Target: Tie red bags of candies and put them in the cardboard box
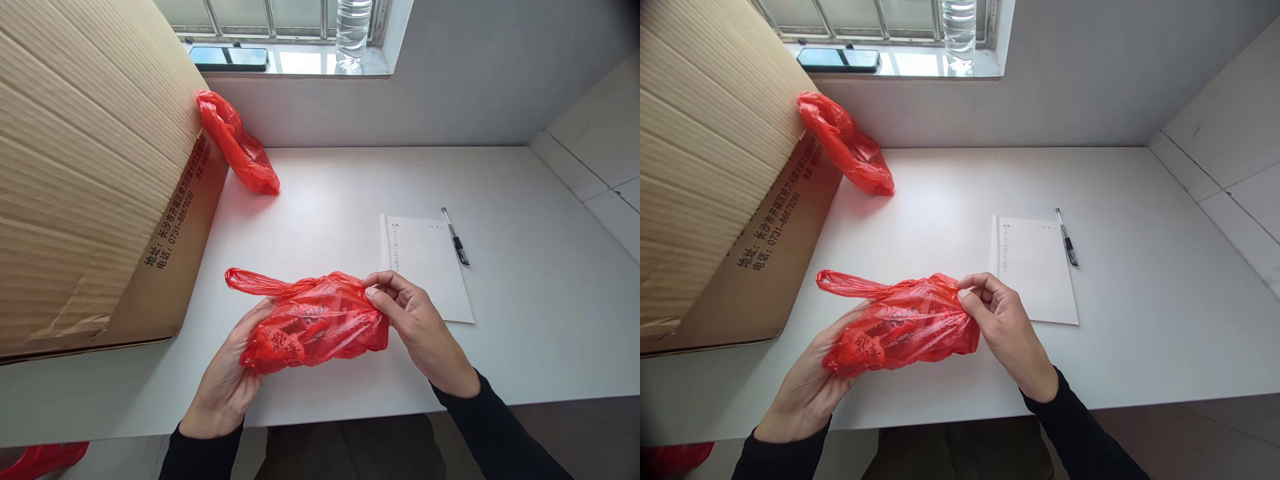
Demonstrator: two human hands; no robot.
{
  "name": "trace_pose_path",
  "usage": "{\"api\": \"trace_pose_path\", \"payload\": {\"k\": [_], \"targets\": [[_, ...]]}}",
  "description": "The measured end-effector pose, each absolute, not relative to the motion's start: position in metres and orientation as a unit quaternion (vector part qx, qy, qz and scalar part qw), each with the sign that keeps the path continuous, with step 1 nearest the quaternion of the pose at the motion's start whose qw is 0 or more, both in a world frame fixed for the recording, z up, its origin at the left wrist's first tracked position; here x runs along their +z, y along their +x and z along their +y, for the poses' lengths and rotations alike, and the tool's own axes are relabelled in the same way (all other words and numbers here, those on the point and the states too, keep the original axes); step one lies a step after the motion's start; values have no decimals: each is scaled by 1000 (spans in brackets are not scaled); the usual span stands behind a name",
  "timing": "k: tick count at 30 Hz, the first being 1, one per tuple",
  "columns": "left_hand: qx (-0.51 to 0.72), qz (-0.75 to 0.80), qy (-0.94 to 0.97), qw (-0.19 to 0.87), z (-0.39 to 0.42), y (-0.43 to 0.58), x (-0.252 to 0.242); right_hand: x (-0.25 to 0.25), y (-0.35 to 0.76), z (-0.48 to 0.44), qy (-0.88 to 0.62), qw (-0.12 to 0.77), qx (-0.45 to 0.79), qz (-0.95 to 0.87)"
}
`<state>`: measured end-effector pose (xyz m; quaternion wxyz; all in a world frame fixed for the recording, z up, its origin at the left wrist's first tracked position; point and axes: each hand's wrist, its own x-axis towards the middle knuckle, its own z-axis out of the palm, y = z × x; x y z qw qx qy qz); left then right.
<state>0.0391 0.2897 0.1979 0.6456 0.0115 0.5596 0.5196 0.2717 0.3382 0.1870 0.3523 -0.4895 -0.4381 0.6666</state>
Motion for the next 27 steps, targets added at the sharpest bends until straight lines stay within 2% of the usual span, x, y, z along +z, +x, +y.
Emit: {"api": "trace_pose_path", "payload": {"k": [12, 18, 24, 27], "targets": [[518, 584, 3, 625, 288, 38, 195, 185, 271, 337, -491, 345, 666, -444], [517, 562, 195, 616, 276, 37, 199, 178, 276, 336, -485, 345, 613, -519], [432, 587, 377, 572, 270, 37, 207, 174, 273, 324, -517, 339, 460, -638], [427, 590, 403, 554, 267, 36, 208, 175, 268, 317, -503, 396, 332, -693]]}}
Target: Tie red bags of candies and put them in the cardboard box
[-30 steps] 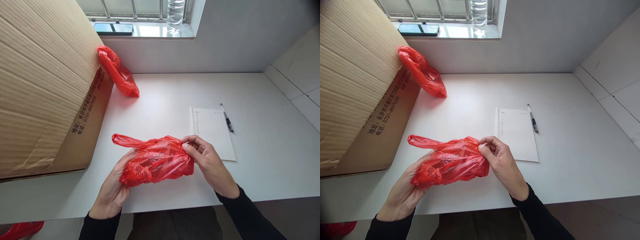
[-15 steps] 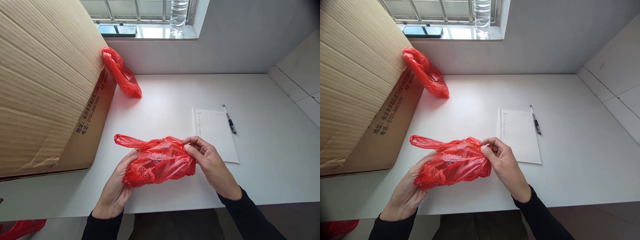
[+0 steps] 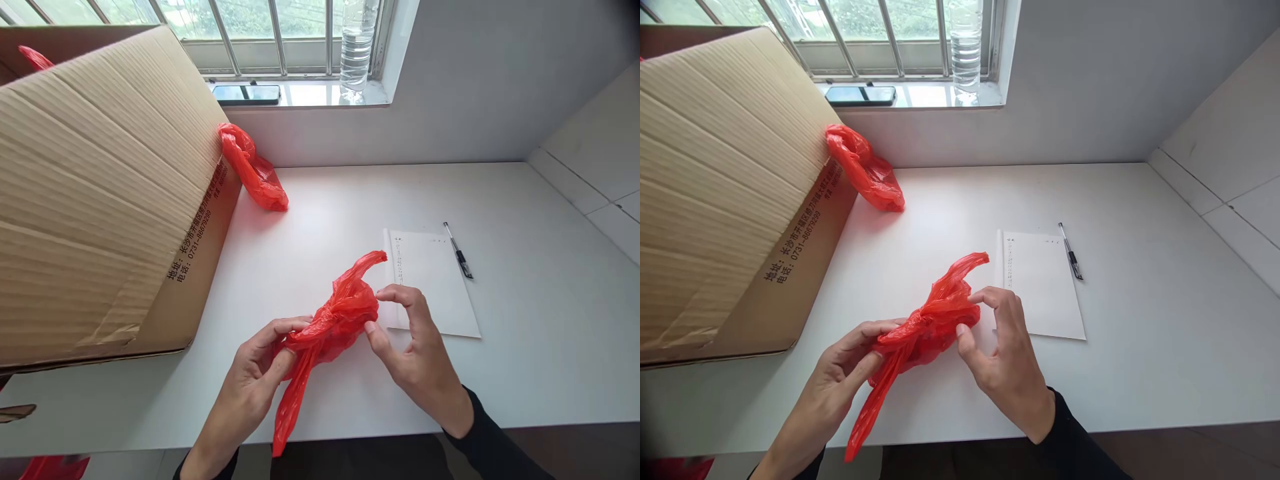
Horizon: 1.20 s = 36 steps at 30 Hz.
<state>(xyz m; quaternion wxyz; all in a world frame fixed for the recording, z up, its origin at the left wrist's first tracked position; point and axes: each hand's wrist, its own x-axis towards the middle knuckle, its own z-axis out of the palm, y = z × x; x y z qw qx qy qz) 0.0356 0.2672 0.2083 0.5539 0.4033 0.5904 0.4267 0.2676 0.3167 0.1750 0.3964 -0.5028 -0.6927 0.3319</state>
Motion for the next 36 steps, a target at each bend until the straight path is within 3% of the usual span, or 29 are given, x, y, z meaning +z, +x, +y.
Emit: {"api": "trace_pose_path", "payload": {"k": [5, 15, 23, 27, 31, 36], "targets": [[383, 581, 498, 518, 263, 38, 212, 175, 256, 316, -411, 392, 228, -791], [398, 612, 616, 296, 266, 59, 204, 180, 256, 317, -416, 376, 303, -770], [436, 703, 485, 285, 259, 52, 218, 184, 274, 322, -521, 369, 347, -687], [451, 709, 431, 329, 256, 48, 222, 186, 281, 323, -535, 382, 347, -669], [467, 675, 469, 326, 257, 56, 218, 185, 266, 319, -449, 388, 276, -756], [407, 615, 636, 228, 262, 57, 209, 183, 257, 317, -429, 389, 275, -768]]}}
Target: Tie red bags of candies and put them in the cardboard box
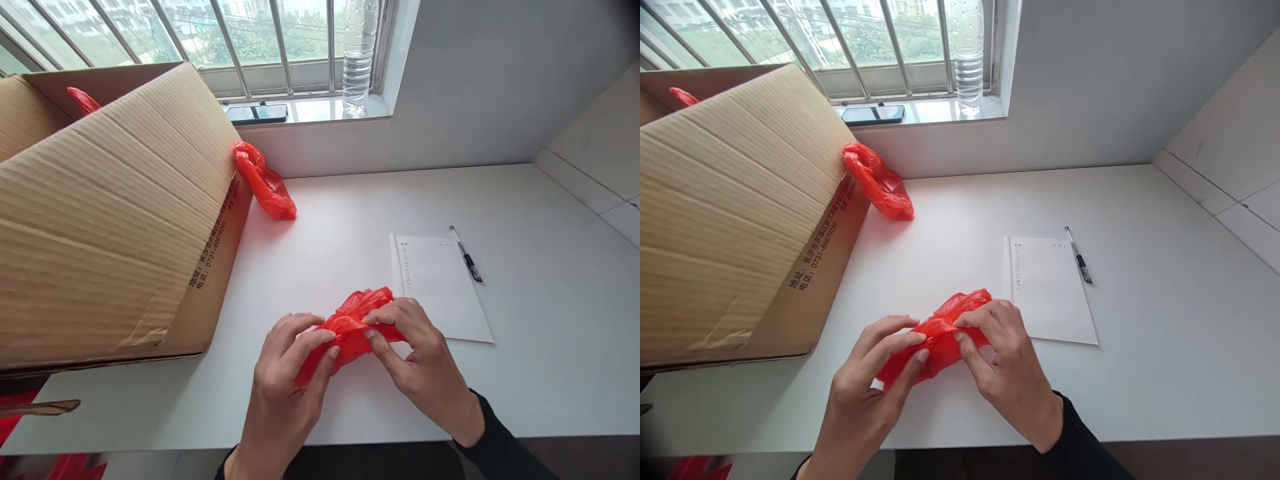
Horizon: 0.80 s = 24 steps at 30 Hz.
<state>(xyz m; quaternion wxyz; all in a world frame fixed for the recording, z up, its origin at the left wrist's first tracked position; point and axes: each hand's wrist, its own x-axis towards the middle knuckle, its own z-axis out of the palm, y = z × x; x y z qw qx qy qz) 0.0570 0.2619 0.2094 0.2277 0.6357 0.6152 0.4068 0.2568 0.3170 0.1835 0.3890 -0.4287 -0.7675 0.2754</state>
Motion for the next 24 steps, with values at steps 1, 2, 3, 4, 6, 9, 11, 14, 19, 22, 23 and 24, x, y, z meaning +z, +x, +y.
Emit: {"api": "trace_pose_path", "payload": {"k": [1, 2, 3, 4, 6, 9, 11, 14, 19, 22, 23, 24], "targets": [[416, 624, 625, 218, 262, 55, 209, 184, 260, 317, -439, 392, 285, -756], [433, 643, 595, 216, 262, 54, 210, 185, 263, 317, -461, 391, 300, -738], [448, 667, 551, 224, 262, 52, 211, 185, 268, 317, -490, 386, 320, -713], [460, 693, 502, 239, 262, 51, 213, 186, 272, 318, -522, 378, 344, -683], [470, 722, 430, 270, 260, 48, 218, 187, 279, 318, -567, 363, 388, -629], [475, 708, 425, 304, 260, 48, 221, 188, 279, 317, -557, 380, 403, -619], [463, 686, 477, 296, 260, 50, 219, 188, 274, 316, -525, 393, 393, -645], [451, 667, 531, 263, 261, 51, 217, 191, 268, 314, -489, 388, 378, -684], [551, 690, 392, 259, 258, 40, 219, 195, 276, 318, -547, 430, 375, -613], [568, 675, 362, 302, 253, 32, 221, 194, 281, 321, -581, 441, 365, -579], [564, 669, 370, 312, 252, 32, 221, 194, 280, 321, -582, 443, 364, -576], [556, 664, 388, 314, 251, 32, 221, 195, 278, 319, -577, 457, 358, -575]]}}
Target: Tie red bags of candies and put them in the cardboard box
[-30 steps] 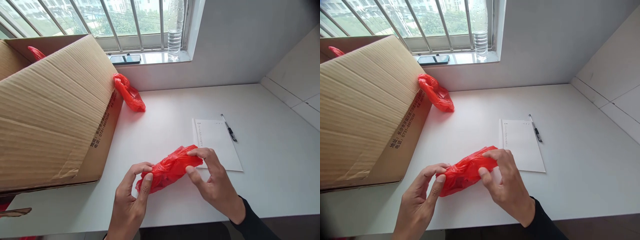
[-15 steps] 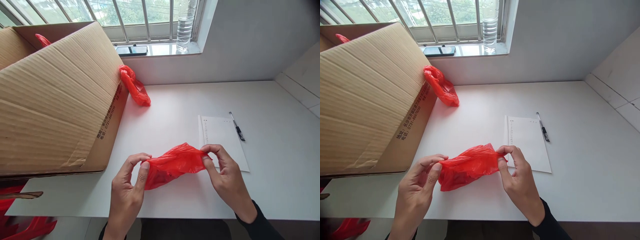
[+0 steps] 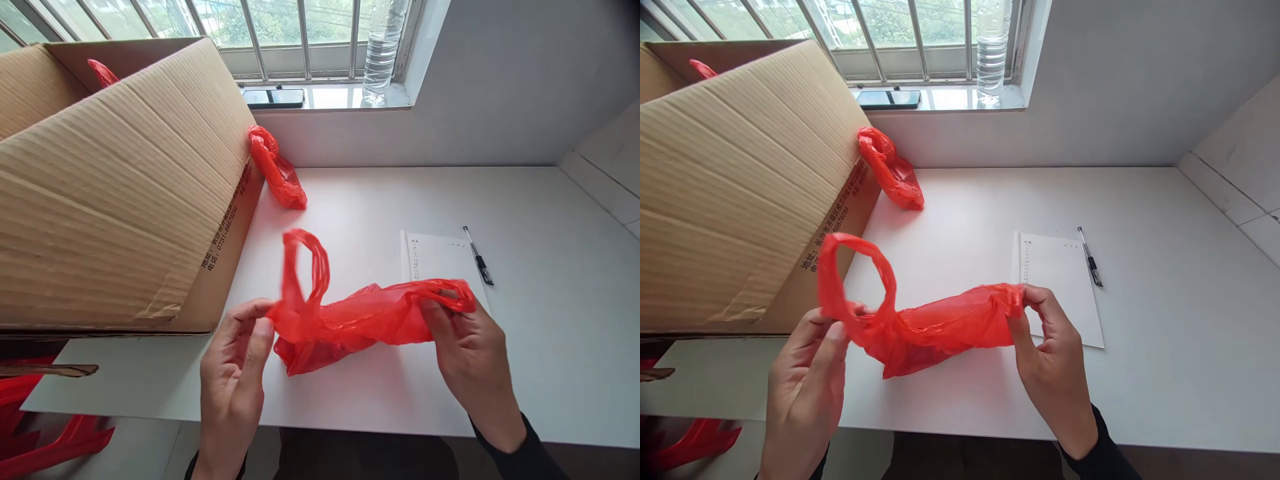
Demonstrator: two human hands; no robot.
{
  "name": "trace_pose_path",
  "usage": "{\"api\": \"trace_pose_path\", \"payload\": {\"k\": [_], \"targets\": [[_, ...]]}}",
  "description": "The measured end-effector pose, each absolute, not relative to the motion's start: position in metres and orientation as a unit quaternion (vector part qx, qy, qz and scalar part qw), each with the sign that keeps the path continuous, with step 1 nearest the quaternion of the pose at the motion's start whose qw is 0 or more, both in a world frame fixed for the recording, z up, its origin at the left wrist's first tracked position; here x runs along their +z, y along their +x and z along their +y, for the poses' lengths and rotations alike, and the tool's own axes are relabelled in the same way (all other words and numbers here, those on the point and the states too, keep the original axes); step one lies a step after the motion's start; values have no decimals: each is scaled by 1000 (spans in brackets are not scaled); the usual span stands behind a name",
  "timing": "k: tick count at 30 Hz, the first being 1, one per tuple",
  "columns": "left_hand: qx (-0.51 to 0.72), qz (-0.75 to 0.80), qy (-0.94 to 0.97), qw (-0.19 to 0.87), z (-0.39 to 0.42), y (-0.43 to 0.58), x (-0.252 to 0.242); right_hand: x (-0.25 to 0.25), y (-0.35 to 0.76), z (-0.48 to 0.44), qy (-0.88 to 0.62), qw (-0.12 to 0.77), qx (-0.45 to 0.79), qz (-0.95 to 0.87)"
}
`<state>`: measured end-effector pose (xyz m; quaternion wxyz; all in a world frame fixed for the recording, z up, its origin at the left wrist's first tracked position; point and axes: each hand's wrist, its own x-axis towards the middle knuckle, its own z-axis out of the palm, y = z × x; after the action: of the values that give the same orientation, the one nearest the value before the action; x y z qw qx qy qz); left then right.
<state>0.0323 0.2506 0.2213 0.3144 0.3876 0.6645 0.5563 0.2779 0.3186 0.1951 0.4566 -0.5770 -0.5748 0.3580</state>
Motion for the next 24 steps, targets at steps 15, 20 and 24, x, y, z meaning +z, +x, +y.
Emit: {"api": "trace_pose_path", "payload": {"k": [15, 20, 24], "targets": [[539, 677, 462, 194, 240, 45, 233, 230, 244, 298, -300, 325, 166, -881], [574, 651, 359, 344, 235, 48, 235, 226, 247, 293, -354, 285, 198, -869], [608, 583, 344, 413, 237, 47, 239, 224, 248, 294, -386, 247, 210, -864]]}}
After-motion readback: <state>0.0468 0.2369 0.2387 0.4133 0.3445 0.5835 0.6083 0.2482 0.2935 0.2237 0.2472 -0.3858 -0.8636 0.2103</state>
